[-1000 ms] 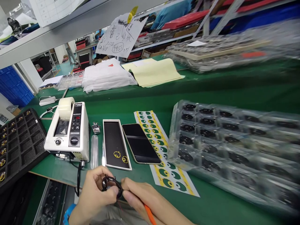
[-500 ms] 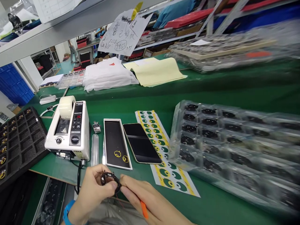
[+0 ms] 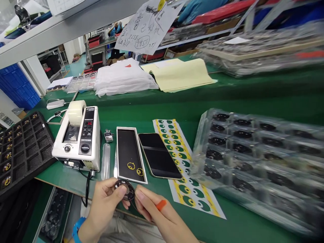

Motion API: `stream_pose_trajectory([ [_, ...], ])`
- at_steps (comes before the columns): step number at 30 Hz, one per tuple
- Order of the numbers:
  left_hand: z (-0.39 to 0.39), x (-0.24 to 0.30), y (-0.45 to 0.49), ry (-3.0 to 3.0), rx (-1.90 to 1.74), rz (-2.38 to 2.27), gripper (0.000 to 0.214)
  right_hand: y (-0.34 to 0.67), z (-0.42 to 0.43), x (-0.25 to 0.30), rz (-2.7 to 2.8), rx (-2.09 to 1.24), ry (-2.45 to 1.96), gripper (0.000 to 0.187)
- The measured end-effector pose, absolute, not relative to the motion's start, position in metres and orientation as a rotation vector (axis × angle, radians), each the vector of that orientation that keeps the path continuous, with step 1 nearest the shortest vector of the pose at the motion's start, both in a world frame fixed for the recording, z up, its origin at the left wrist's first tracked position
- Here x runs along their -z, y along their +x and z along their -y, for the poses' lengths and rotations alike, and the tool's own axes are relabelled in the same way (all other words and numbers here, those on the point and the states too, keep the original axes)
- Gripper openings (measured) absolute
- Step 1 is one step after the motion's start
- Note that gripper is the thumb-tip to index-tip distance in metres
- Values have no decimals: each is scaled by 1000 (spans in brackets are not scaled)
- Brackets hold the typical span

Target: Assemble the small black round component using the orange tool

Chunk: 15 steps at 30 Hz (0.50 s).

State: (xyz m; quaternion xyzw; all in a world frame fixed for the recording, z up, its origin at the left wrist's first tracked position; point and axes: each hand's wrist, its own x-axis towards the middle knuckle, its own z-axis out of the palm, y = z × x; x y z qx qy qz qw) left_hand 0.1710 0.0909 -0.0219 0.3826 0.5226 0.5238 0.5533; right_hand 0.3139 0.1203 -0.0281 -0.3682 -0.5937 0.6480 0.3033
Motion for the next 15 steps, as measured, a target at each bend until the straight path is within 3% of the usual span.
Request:
stream_pose_trajectory([
  [10,-90,31,167,1232,-1312,-1343,48,312,-115,47,1588,-1697,-955,66],
  [15,-84,41,170,1726,-1441,-1458,25,317,-116,50,1458,-1709,-1038,66],
])
